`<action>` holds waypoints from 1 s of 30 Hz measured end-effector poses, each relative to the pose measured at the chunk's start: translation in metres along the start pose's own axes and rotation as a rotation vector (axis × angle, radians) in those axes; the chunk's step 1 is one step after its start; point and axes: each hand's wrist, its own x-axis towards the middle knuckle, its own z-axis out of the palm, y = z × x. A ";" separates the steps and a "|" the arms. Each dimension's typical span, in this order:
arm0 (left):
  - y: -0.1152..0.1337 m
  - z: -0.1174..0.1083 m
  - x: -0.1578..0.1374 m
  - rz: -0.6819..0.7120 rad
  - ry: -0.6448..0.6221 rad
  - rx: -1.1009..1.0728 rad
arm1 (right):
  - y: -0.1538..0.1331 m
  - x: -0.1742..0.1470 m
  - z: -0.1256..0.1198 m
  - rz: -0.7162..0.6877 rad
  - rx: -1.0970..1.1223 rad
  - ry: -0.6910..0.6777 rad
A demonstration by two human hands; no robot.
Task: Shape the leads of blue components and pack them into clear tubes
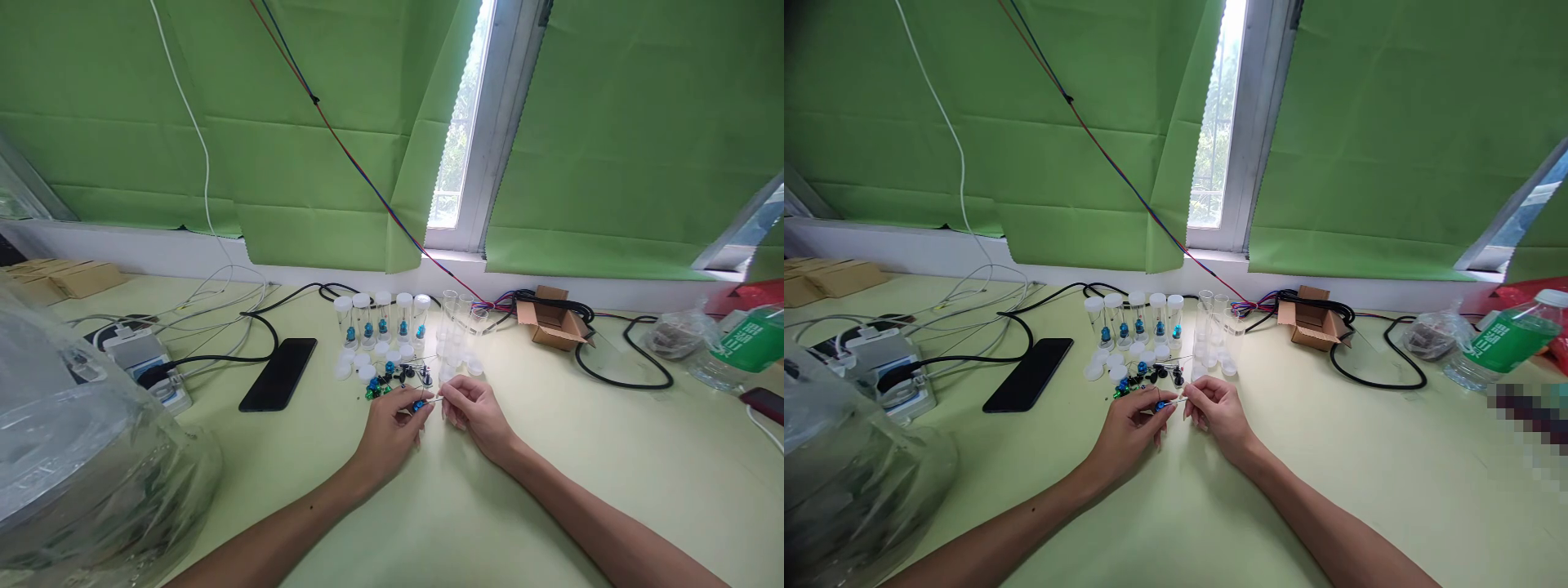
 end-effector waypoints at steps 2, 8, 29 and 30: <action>0.002 0.000 0.000 0.009 -0.009 -0.004 | 0.000 0.000 0.000 -0.002 0.003 -0.001; 0.005 0.001 0.000 -0.015 -0.012 -0.056 | 0.003 0.001 -0.001 -0.014 0.017 0.000; 0.007 0.001 0.001 -0.068 0.020 -0.099 | 0.000 0.000 0.002 -0.016 -0.014 0.013; 0.007 0.001 0.002 -0.056 0.022 -0.084 | -0.001 -0.001 0.003 -0.016 -0.015 0.013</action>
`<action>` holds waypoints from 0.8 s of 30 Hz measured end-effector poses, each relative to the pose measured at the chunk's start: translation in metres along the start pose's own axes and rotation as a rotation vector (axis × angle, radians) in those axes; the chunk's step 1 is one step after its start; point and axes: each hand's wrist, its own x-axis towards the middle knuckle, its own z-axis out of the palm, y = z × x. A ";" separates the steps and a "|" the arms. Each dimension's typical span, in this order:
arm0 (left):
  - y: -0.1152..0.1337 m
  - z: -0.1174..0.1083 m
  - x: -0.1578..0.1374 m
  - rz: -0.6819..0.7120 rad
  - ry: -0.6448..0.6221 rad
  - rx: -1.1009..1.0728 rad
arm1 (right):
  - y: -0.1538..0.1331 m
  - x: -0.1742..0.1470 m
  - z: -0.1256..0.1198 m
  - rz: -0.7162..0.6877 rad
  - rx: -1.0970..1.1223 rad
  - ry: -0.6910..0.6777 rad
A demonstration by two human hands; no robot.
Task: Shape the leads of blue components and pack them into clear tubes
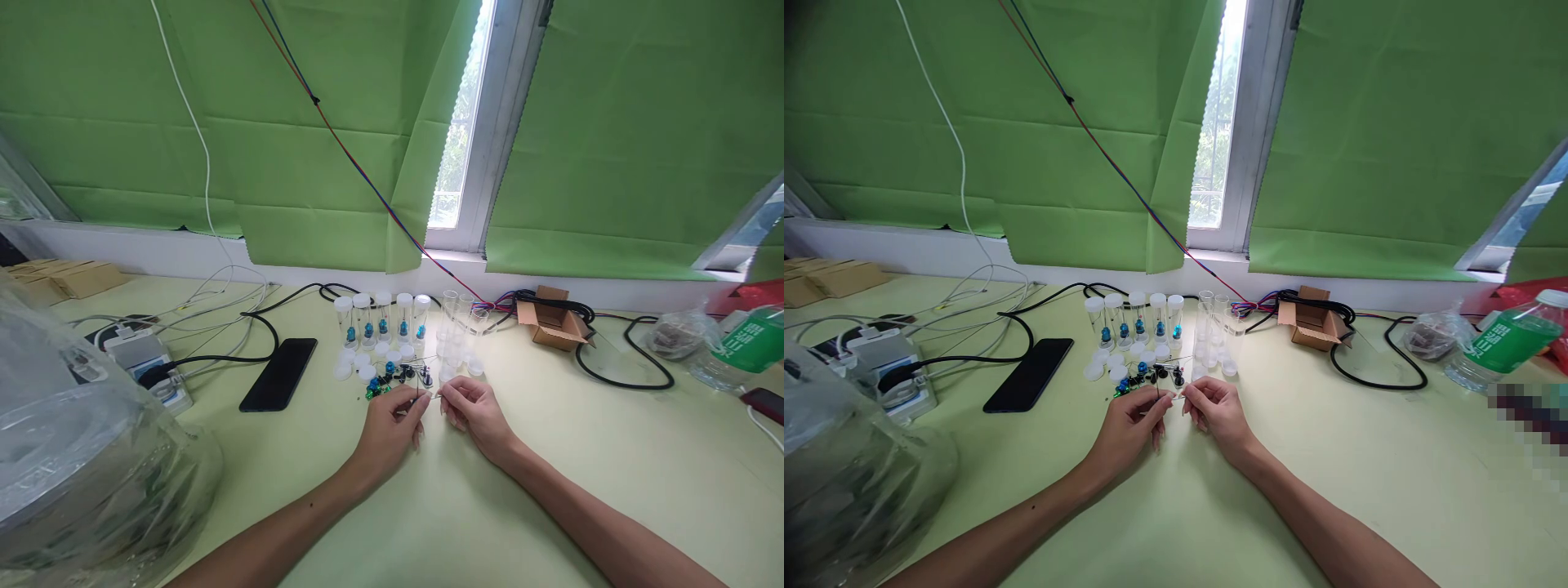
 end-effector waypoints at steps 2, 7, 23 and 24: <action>0.000 0.000 0.000 0.014 0.003 0.024 | -0.001 0.000 0.001 0.004 -0.002 -0.001; -0.001 0.000 0.000 0.005 0.007 0.036 | -0.003 -0.001 0.001 0.007 -0.008 -0.001; 0.005 -0.002 -0.001 0.049 -0.013 0.038 | -0.003 -0.001 0.002 0.008 0.002 -0.003; 0.005 -0.002 -0.001 0.051 -0.015 0.039 | -0.002 -0.001 0.001 0.009 0.002 -0.004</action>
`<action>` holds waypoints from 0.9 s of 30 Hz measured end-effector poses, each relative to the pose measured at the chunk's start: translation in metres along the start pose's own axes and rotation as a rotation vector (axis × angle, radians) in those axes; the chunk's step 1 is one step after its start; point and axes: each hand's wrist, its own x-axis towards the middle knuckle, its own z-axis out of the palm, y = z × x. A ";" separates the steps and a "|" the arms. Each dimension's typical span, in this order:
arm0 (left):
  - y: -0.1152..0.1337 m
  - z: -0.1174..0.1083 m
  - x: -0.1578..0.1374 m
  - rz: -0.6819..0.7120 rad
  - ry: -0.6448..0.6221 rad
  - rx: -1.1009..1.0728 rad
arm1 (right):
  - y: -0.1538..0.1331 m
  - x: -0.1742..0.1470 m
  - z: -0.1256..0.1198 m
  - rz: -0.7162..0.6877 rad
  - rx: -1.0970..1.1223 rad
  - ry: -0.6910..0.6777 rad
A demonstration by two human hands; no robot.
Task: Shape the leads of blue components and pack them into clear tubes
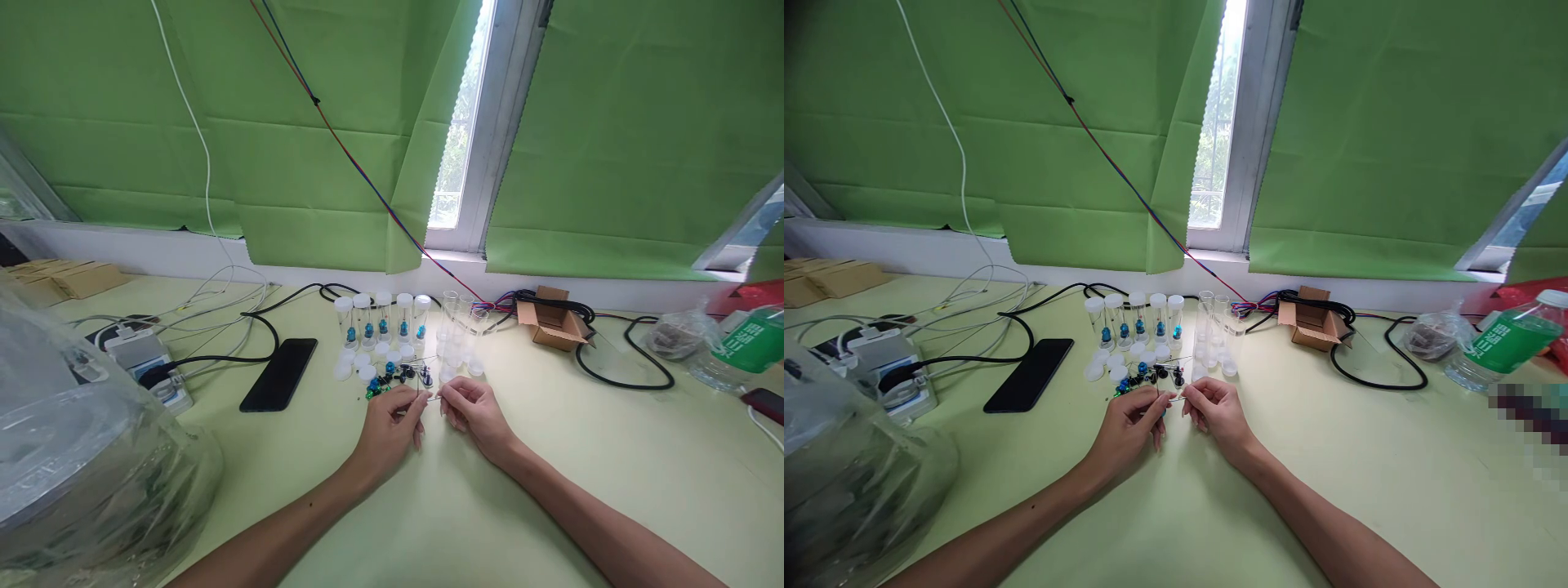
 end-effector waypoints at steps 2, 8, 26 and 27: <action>0.001 0.000 0.000 0.005 0.000 0.009 | 0.001 0.000 -0.001 0.001 0.002 0.000; 0.000 0.000 0.001 -0.017 0.011 -0.005 | 0.004 0.001 -0.003 -0.014 0.009 -0.013; -0.001 -0.001 0.000 -0.022 -0.002 0.091 | 0.004 0.001 -0.003 0.016 0.008 -0.014; 0.000 -0.001 0.000 -0.008 0.001 0.114 | 0.003 0.001 -0.003 0.022 0.011 -0.013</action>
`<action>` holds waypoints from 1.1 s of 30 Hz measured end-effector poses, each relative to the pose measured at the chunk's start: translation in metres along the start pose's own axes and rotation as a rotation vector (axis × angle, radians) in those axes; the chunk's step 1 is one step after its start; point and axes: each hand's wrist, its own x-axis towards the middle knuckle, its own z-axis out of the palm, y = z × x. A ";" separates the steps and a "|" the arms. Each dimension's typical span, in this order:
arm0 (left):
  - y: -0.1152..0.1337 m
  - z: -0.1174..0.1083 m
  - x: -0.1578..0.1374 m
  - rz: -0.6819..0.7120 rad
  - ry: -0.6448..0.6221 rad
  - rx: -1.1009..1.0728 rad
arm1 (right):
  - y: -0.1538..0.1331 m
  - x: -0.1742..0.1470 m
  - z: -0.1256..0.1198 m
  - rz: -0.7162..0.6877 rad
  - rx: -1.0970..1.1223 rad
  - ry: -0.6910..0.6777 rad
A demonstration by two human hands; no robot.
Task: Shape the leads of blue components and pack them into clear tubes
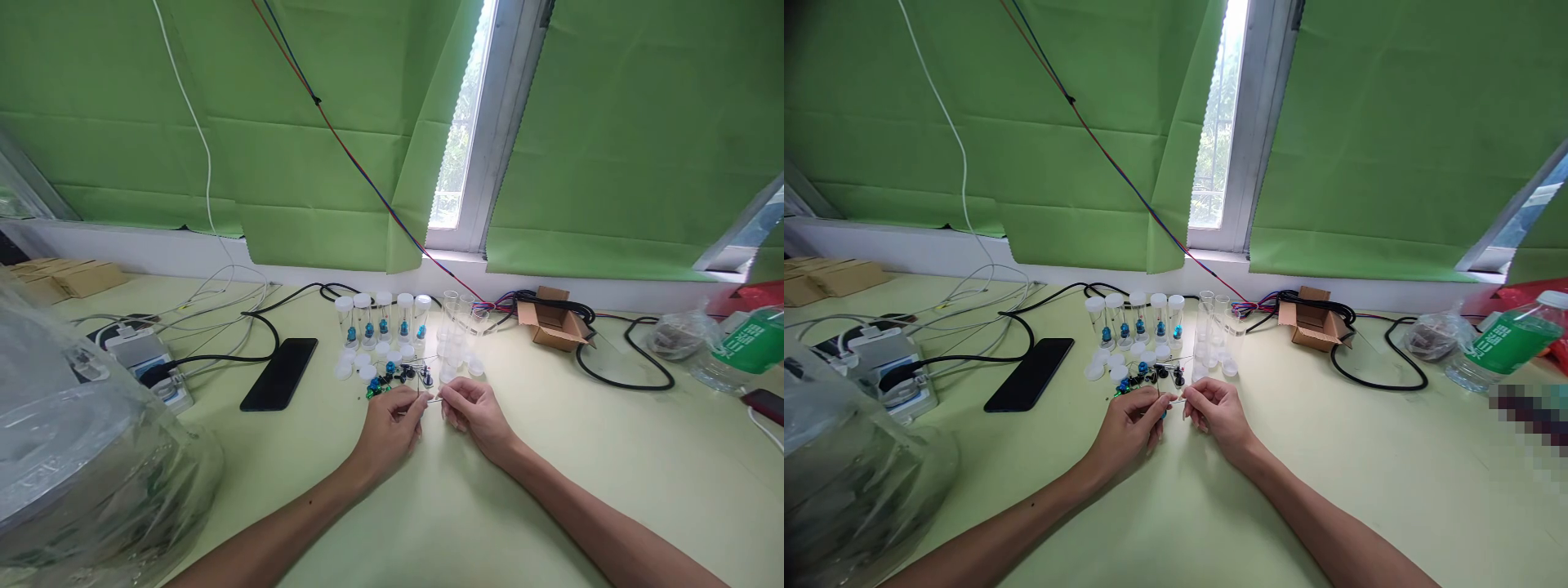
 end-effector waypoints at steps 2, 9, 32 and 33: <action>0.001 -0.001 0.001 0.027 0.003 0.034 | 0.000 0.000 0.000 0.009 0.003 0.003; 0.003 -0.001 0.001 0.079 0.003 0.059 | 0.000 0.001 0.001 0.057 -0.020 -0.002; 0.001 0.002 -0.001 0.077 -0.026 0.031 | 0.007 0.001 -0.001 0.034 -0.048 -0.033; 0.001 0.002 -0.002 0.078 -0.026 0.029 | 0.007 0.001 -0.001 0.033 -0.048 -0.034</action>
